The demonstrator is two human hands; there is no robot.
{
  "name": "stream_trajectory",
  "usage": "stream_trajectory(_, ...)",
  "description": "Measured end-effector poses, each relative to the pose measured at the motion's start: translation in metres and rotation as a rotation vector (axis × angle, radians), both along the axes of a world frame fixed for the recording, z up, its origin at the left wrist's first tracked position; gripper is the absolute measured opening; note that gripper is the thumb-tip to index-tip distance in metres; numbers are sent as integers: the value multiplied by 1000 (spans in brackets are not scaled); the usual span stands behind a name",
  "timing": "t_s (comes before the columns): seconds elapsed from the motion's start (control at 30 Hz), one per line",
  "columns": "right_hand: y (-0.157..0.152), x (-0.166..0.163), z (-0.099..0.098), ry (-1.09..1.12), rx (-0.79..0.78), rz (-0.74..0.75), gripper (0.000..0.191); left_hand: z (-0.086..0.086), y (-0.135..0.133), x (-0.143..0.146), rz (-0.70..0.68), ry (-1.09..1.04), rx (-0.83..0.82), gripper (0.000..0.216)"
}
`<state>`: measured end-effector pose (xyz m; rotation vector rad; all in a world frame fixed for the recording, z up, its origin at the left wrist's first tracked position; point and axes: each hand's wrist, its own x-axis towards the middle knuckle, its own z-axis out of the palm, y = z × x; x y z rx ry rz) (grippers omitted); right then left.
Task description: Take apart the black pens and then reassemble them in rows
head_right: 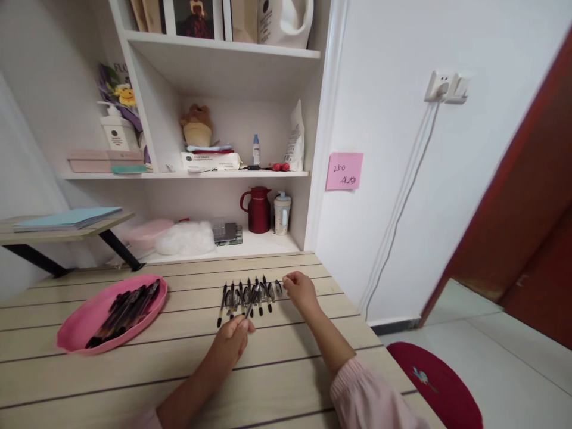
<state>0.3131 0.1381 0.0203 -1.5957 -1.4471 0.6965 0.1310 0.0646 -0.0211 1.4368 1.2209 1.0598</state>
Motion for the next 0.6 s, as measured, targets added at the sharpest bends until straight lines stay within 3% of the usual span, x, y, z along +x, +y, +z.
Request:
stream_trajectory(0.1,22,-5,-2,-133,-4,-68,14,-4,3,0,4,-36,-12,25)
stream_trajectory(0.3,37,-20,-14,-238,-46,-107,22,-2,2,-2,2,-66,-36,28)
stream_trajectory(0.47,32,1,-13,-143,-70,-110,11,0,0,-3,-23,-40,-44,24)
stream_trajectory(0.6,13,9,-8,49,-53,-5,13,2,-2,-3,-55,-3,-49,24)
